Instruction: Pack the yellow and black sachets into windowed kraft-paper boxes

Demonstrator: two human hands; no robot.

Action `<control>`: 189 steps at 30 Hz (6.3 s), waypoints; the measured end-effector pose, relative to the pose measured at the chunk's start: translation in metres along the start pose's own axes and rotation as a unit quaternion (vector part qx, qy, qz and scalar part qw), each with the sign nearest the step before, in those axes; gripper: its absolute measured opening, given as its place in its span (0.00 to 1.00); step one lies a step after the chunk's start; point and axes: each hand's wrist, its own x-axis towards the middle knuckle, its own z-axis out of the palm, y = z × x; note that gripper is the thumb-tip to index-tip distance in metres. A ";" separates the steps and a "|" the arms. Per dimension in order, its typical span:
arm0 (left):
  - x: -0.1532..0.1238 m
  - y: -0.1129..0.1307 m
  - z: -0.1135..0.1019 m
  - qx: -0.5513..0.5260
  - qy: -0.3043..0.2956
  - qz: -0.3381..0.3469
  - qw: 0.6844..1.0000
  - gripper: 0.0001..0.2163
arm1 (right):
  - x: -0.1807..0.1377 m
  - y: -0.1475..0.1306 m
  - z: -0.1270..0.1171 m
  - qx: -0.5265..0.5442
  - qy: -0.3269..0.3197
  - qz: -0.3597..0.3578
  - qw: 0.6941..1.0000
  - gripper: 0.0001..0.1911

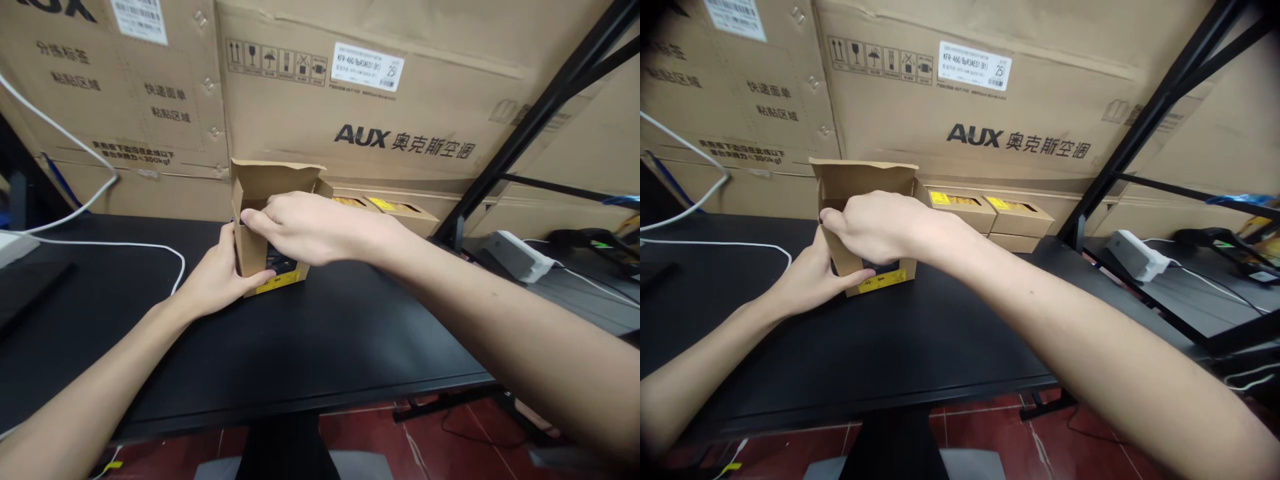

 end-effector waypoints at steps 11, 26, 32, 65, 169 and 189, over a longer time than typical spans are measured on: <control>0.000 -0.002 0.002 -0.005 -0.001 -0.003 1.000 0.44 | -0.008 0.016 0.015 0.066 0.063 -0.035 0.995 0.21; -0.001 0.002 -0.002 0.012 -0.003 -0.050 0.999 0.47 | -0.113 0.163 0.088 -0.090 -0.103 0.405 0.904 0.21; -0.002 0.001 -0.002 0.020 -0.002 -0.054 0.998 0.48 | -0.112 0.152 0.115 0.019 -0.001 0.321 0.947 0.27; -0.002 -0.002 -0.002 0.043 0.009 -0.021 0.999 0.45 | -0.060 0.121 0.151 0.357 0.376 0.228 0.824 0.19; -0.001 -0.001 0.000 -0.008 0.014 0.009 1.000 0.42 | 0.004 0.043 0.049 -0.023 0.339 0.016 0.940 0.24; -0.001 -0.002 0.000 -0.007 0.014 0.000 1.000 0.43 | -0.031 0.115 0.150 0.066 0.596 0.066 0.798 0.20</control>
